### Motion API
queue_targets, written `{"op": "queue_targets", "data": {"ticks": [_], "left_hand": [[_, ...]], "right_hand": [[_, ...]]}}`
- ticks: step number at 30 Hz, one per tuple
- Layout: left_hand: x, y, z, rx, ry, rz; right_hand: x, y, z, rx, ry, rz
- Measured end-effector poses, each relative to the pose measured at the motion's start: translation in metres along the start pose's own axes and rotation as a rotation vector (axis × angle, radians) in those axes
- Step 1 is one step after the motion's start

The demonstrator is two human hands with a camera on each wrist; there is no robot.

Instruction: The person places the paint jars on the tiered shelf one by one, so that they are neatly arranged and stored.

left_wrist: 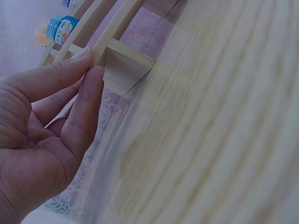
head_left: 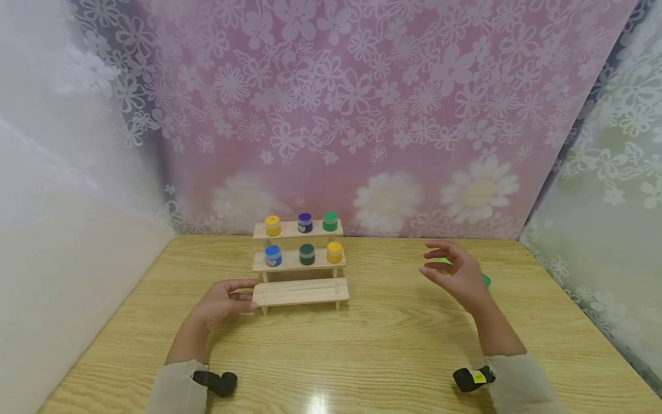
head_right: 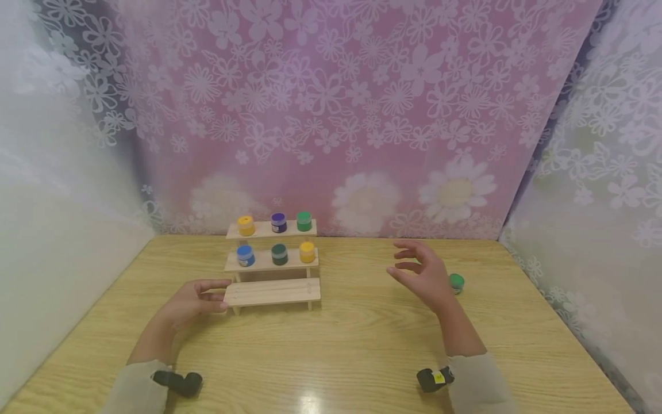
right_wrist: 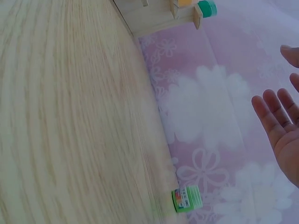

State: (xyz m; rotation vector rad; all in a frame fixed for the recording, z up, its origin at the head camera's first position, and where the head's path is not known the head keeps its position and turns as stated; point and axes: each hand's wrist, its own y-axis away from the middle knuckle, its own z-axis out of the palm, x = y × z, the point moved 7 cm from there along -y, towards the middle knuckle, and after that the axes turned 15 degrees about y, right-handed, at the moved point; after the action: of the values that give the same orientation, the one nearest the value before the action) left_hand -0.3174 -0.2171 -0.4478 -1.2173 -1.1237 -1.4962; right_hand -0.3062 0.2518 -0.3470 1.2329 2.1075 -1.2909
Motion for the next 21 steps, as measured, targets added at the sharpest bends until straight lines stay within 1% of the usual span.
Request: {"op": "queue_targets", "data": {"ticks": [6,21], "left_hand": [[0.000,0.000,-0.001,-0.005,0.013,0.003],[0.001,0.000,0.000,-0.004,0.002,0.005]], "right_hand": [[0.007,0.005,-0.013,0.007,0.052,0.039],[0.023,0.018,-0.035,0.024,0.112,0.084]]}}
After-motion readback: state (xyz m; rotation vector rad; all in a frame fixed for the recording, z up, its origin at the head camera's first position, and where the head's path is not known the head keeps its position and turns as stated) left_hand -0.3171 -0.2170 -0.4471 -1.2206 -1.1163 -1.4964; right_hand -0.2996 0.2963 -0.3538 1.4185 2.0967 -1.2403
